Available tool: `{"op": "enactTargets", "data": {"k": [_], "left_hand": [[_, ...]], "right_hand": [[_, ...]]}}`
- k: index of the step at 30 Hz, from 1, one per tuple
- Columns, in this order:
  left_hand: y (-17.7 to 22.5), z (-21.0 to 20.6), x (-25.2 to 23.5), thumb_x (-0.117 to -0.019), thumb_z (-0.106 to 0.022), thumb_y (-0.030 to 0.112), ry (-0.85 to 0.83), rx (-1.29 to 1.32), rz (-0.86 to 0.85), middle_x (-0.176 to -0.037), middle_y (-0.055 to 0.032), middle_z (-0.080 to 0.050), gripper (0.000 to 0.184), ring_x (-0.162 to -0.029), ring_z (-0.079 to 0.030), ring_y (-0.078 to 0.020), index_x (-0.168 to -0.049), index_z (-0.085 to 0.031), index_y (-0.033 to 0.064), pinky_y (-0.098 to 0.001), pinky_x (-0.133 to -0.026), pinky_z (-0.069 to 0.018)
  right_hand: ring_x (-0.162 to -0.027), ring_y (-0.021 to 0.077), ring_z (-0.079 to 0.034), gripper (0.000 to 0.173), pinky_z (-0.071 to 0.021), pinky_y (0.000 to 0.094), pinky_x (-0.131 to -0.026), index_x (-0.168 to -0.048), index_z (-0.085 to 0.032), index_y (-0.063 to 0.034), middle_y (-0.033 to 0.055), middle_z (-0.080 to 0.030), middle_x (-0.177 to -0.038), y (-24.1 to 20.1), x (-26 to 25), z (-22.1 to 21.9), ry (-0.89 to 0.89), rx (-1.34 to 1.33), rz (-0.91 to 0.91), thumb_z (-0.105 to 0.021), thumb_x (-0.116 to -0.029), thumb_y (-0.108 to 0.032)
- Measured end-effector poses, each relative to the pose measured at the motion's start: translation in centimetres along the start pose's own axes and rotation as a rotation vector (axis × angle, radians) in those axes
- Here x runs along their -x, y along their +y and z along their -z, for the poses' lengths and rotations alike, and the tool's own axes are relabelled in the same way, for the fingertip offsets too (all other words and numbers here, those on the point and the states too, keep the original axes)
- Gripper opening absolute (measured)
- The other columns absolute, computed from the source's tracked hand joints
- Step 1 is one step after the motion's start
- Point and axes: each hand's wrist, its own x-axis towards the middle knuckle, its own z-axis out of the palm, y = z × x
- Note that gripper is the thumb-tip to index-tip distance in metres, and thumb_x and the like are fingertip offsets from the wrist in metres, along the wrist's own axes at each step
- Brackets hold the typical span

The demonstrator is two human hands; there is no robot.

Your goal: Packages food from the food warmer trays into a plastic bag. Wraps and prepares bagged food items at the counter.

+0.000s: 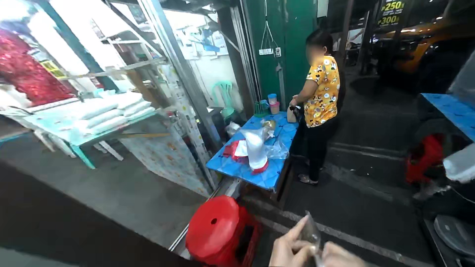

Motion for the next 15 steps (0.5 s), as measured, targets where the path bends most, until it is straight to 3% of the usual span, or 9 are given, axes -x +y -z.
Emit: {"op": "enactTargets", "data": {"k": [3, 6, 8, 9, 11, 12, 13, 15], "left_hand": [[2.8, 0.5, -7.3, -0.0953, -0.072, 0.022, -0.064, -0.215, -0.128, -0.104, -0.0045, -0.078, 0.075, -0.091, -0.076, -0.0201, -0.159, -0.034, 0.0090, -0.0479, -0.085, -0.0606], [5.7, 1.0, -14.2, -0.0895, -0.077, 0.021, -0.084, -0.432, -0.295, -0.098, -0.0028, -0.079, 0.083, -0.088, -0.076, -0.0237, -0.158, -0.034, 0.0052, -0.0527, -0.081, -0.0596], [6.9, 1.4, -18.9, -0.0883, -0.078, 0.016, -0.161, -0.313, -0.263, -0.098, -0.0065, -0.078, 0.087, -0.085, -0.075, -0.0234, -0.158, -0.029, 0.0018, -0.0502, -0.081, -0.0598], [7.1, 1.6, -21.2, -0.0876, -0.079, 0.013, -0.176, -0.209, -0.241, -0.098, -0.0100, -0.077, 0.087, -0.084, -0.074, -0.0231, -0.157, -0.028, -0.0004, -0.0475, -0.081, -0.0599], [6.8, 1.7, -25.8, -0.0850, -0.080, 0.008, -0.162, -0.042, -0.200, -0.103, -0.0157, -0.074, 0.087, -0.088, -0.073, -0.0227, -0.154, -0.028, -0.0045, -0.0444, -0.084, -0.0594], [6.5, 1.8, -27.9, -0.0837, -0.079, 0.007, -0.150, 0.005, -0.176, -0.108, -0.0167, -0.072, 0.087, -0.093, -0.072, -0.0219, -0.154, -0.028, -0.0051, -0.0431, -0.086, -0.0589], [6.3, 2.0, -29.9, -0.0833, -0.078, 0.006, -0.136, 0.039, -0.159, -0.113, -0.0166, -0.071, 0.086, -0.098, -0.071, -0.0209, -0.153, -0.028, -0.0056, -0.0417, -0.088, -0.0592], [5.6, 2.6, -33.6, -0.0851, -0.076, 0.004, -0.072, 0.096, -0.149, -0.104, -0.0120, -0.072, 0.082, -0.092, -0.071, -0.0177, -0.152, -0.029, -0.0066, -0.0369, -0.082, -0.0596]], "right_hand": [[-0.068, 0.0002, -0.056, 0.025, -0.0500, 0.0184, -0.060, -0.081, -0.069, -0.0018, -0.0008, -0.064, -0.088, 3.5, -6.0, 6.8, 0.240, -0.263, -0.123, -0.058, -0.1009, -0.013], [-0.070, -0.0034, -0.055, 0.028, -0.0479, 0.0158, -0.060, -0.081, -0.070, -0.0111, -0.0090, -0.064, -0.091, 6.4, -11.6, 11.1, 0.244, -0.426, -0.122, -0.057, -0.1039, -0.019], [-0.093, 0.0003, -0.062, 0.021, -0.0546, 0.0217, -0.081, -0.091, -0.072, -0.0112, -0.0066, -0.067, -0.103, 8.6, -15.3, 13.2, 0.221, -0.363, -0.030, -0.063, -0.1023, -0.027], [-0.108, 0.0067, -0.062, 0.024, -0.0545, 0.0285, -0.093, -0.102, -0.068, -0.0079, 0.0001, -0.065, -0.114, 10.0, -17.2, 14.0, 0.184, -0.288, 0.016, -0.070, -0.0978, -0.031], [-0.128, 0.0245, -0.056, 0.068, -0.0462, 0.0463, -0.109, -0.125, -0.057, 0.0022, 0.0180, -0.059, -0.133, 12.9, -21.1, 15.2, 0.066, -0.122, 0.044, -0.083, -0.0827, -0.044], [-0.129, 0.0303, -0.056, 0.082, -0.0418, 0.0549, -0.112, -0.135, -0.055, 0.0046, 0.0216, -0.060, -0.136, 14.4, -23.0, 15.4, 0.018, -0.058, 0.020, -0.085, -0.0779, -0.046], [-0.128, 0.0310, -0.058, 0.082, -0.0402, 0.0577, -0.112, -0.139, -0.054, 0.0055, 0.0217, -0.062, -0.135, 15.9, -24.8, 15.6, -0.021, -0.029, -0.005, -0.086, -0.0775, -0.038], [-0.117, 0.0237, -0.066, 0.063, -0.0504, 0.0486, -0.106, -0.131, -0.061, 0.0056, 0.0169, -0.069, -0.123, 19.2, -28.3, 15.9, -0.047, -0.027, -0.025, -0.084, -0.0815, -0.024]]}}
